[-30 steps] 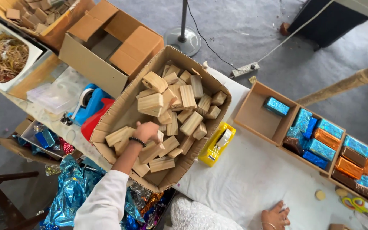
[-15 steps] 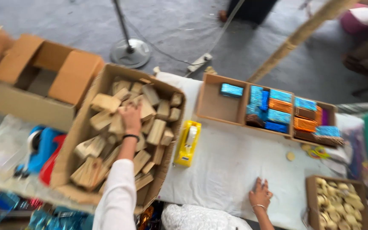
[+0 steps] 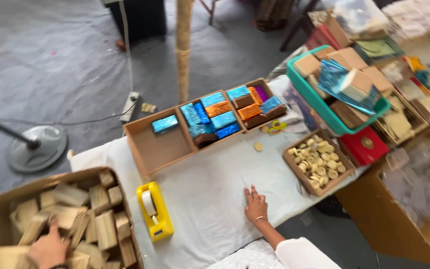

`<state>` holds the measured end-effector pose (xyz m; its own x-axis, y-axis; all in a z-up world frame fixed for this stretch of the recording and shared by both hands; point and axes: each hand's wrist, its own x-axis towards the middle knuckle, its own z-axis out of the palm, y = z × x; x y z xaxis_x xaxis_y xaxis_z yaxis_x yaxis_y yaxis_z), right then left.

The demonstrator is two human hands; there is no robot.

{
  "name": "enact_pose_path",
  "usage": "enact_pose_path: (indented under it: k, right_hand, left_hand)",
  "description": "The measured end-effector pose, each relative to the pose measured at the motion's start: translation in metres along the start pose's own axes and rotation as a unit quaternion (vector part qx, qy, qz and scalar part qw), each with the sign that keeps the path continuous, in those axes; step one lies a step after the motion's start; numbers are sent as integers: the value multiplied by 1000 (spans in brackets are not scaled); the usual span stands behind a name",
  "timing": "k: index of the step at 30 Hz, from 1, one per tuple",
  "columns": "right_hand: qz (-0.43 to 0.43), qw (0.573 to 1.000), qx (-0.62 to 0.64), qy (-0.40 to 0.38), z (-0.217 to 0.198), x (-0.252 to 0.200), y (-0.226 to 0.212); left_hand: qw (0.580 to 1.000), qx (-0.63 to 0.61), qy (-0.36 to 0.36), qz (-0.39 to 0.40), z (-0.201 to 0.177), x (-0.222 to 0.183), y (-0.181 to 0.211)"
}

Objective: Wrapping rectangular and round soap bars in blue and gold decorative foil at a packing station.

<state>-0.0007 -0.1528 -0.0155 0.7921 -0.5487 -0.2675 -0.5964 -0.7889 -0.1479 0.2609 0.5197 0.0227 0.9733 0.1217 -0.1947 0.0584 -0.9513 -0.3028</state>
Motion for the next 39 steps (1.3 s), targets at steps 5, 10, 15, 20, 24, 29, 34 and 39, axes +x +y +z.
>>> enact_pose_path:
  k: [5, 10, 15, 20, 24, 29, 34, 39]
  right_hand:
    - [2, 999, 36, -14, -14, -2, 1]
    - [-46, 997, 53, -19, -20, -4, 8]
    - [-108, 991, 72, -9, -20, 8, 26]
    - [-116, 981, 153, -18, -47, 23, 37]
    - [-86, 969, 223, -57, -56, 34, 49]
    - [-71, 937, 325, -104, -24, 67, 75]
    - [139, 716, 620, -289, -120, 81, 55]
    - [-10, 670, 654, -351, -172, 95, 39]
  left_hand:
    - [994, 27, 106, 31, -5, 30, 33]
    - [981, 45, 186, 25, 3, 22, 54]
    - [990, -70, 119, -18, -13, 6, 56]
    - [969, -161, 162, -89, -70, -67, 99]
    - [495, -799, 331, -80, -148, -141, 198]
    - [104, -984, 24, -141, -118, -186, 333]
    - [249, -933, -233, -113, -165, -252, 498]
    - [418, -846, -328, 50, -190, -277, 581]
